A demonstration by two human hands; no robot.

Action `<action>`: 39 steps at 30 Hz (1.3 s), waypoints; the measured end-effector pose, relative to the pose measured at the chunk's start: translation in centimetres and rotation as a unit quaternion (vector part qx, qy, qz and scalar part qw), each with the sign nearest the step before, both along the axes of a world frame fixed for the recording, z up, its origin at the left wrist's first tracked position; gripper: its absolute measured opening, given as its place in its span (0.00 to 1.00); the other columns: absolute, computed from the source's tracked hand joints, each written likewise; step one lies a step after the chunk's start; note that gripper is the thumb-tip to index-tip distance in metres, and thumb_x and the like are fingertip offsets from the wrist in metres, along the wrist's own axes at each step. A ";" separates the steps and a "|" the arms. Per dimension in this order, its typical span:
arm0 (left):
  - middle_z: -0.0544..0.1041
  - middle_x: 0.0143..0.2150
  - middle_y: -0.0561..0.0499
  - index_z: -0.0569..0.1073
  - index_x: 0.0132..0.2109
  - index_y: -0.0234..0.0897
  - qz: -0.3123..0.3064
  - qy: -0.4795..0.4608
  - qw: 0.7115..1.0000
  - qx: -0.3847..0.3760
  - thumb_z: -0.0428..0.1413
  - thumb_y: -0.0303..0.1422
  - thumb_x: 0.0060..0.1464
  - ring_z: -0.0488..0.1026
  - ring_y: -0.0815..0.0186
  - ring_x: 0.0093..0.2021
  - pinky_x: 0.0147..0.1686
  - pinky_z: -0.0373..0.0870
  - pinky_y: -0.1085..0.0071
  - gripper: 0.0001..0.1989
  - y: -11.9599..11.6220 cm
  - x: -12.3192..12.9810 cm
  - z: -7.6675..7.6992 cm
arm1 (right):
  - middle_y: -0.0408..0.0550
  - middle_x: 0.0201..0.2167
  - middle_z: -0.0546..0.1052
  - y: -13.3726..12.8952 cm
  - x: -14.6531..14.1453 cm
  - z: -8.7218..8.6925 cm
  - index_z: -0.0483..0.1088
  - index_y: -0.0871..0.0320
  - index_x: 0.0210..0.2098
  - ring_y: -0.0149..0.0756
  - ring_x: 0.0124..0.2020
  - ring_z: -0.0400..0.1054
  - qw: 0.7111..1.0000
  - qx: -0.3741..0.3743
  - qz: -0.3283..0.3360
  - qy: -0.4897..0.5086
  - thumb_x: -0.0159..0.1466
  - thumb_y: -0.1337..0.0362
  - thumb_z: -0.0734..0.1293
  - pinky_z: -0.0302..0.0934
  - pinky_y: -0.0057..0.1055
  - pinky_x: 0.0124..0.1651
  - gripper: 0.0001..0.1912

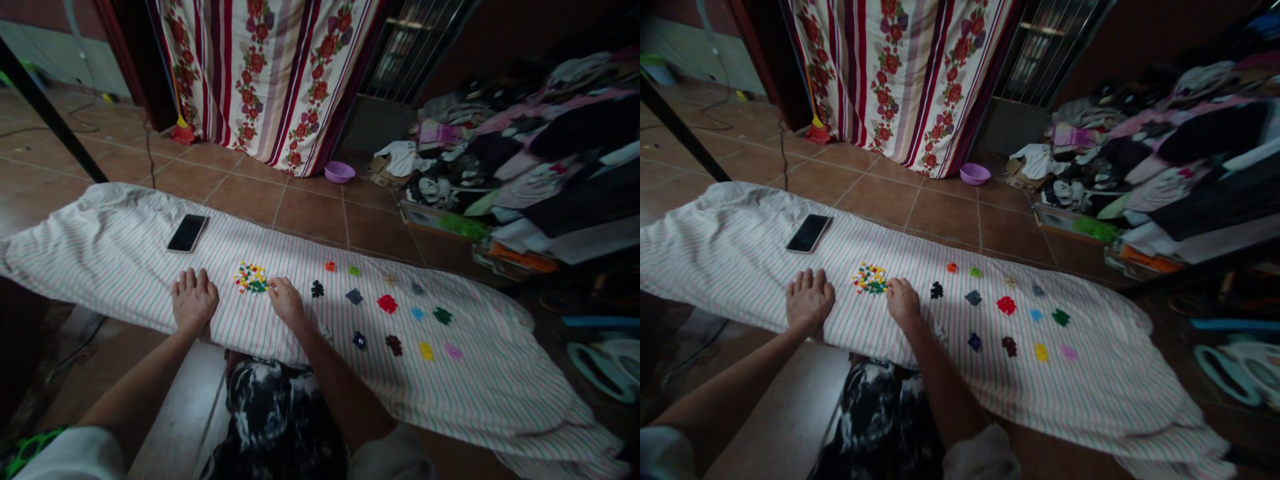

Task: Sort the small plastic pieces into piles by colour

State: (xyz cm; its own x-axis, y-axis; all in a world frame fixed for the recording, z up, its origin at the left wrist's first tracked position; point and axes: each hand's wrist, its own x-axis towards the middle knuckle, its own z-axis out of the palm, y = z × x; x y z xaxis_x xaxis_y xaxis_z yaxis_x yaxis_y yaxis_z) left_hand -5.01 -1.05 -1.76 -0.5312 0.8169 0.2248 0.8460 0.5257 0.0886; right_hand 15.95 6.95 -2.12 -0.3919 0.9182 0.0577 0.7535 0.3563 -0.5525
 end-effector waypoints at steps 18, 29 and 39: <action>0.63 0.65 0.36 0.64 0.62 0.33 -0.001 -0.004 1.000 0.001 0.37 0.37 0.61 0.54 0.51 0.68 0.64 0.49 0.54 0.27 0.0 0.1 0.3 | 0.43 0.41 0.75 0.0 -0.5 -0.2 0.72 0.49 0.42 0.33 0.39 0.70 0.999 -0.007 -0.043 -0.032 0.64 0.61 0.64 0.60 0.27 0.38 0.08; 0.63 0.66 0.35 0.64 0.62 0.32 -0.002 -0.014 1.000 0.001 0.36 0.37 0.61 0.54 0.50 0.68 0.64 0.49 0.54 0.27 -0.1 0.2 0.5 | 0.47 0.43 0.76 -0.7 -0.2 -0.1 0.71 0.53 0.44 0.37 0.46 0.70 0.998 0.008 -0.066 0.000 0.66 0.67 0.58 0.61 0.30 0.48 0.12; 0.65 0.61 0.30 0.66 0.59 0.28 -0.041 -0.043 0.998 0.013 0.38 0.35 0.60 0.57 0.45 0.65 0.60 0.54 0.48 0.26 -0.6 0.8 2.4 | 0.44 0.39 0.80 -0.4 0.1 -1.1 0.73 0.54 0.41 0.33 0.40 0.73 0.992 -0.020 -0.091 0.086 0.62 0.68 0.63 0.63 0.28 0.46 0.10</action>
State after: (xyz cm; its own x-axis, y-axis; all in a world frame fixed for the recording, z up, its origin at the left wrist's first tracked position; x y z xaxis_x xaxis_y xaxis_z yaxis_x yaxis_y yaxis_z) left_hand -4.24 -1.70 0.59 -0.4803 0.8532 0.2034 0.8752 0.4508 0.1756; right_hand 16.04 6.54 -3.23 -0.2072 0.9756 0.0723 0.6962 0.1990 -0.6898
